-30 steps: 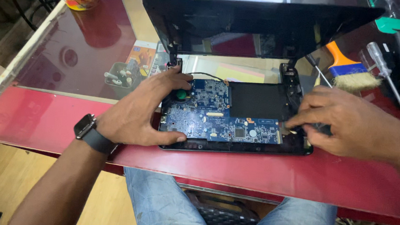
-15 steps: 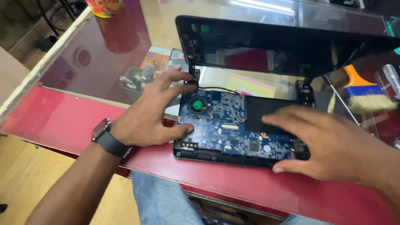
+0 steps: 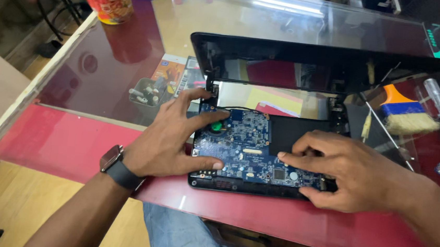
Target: The person removes the motherboard from a disassembled laptop, detaches a ribbon cable, and then reinserts the motherboard into the chassis. They then handle a small cylindrical component, possibly a speaker or microphone, and place it into the laptop casing.
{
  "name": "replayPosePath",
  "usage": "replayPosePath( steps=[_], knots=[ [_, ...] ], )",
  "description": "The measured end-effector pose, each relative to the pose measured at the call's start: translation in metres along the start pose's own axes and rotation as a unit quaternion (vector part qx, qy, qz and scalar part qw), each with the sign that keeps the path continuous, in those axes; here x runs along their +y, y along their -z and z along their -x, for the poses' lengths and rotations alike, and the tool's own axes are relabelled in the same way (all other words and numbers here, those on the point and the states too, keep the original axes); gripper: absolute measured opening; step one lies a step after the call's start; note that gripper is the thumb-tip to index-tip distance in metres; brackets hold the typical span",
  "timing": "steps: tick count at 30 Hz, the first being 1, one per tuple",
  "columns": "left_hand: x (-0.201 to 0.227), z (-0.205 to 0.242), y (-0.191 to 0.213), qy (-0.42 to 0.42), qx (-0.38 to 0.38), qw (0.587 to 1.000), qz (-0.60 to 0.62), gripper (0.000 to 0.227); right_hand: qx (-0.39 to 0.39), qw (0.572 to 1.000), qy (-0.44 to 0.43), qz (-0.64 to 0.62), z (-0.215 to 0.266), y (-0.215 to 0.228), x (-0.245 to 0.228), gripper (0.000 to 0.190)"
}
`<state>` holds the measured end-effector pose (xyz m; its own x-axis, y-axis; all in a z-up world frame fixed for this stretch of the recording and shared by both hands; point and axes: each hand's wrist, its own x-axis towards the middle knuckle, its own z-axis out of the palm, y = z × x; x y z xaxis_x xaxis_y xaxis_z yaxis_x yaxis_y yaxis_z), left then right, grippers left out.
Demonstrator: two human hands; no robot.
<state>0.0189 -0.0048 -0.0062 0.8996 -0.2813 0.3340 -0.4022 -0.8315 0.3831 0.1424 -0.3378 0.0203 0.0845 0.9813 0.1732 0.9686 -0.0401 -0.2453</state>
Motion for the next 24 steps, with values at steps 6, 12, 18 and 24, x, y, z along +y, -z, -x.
replayPosePath(
  steps=[6,12,18,24],
  knots=[
    [0.000,0.000,-0.002,-0.041,0.013,0.999,-0.012,0.080,-0.005,1.000,-0.005,-0.008,-0.003,0.007,-0.007,0.062],
    [-0.001,-0.001,-0.003,-0.041,0.005,0.999,-0.001,0.080,0.043,0.988,-0.148,-0.023,-0.045,0.009,0.003,0.032],
    [-0.001,0.000,-0.001,-0.040,0.007,0.999,-0.003,0.082,0.047,0.978,-0.204,0.002,-0.107,-0.013,0.029,0.026],
    [-0.004,0.001,-0.003,-0.060,0.004,0.998,-0.021,0.073,-0.004,0.959,-0.281,0.035,-0.123,-0.001,0.014,0.022]
  ],
)
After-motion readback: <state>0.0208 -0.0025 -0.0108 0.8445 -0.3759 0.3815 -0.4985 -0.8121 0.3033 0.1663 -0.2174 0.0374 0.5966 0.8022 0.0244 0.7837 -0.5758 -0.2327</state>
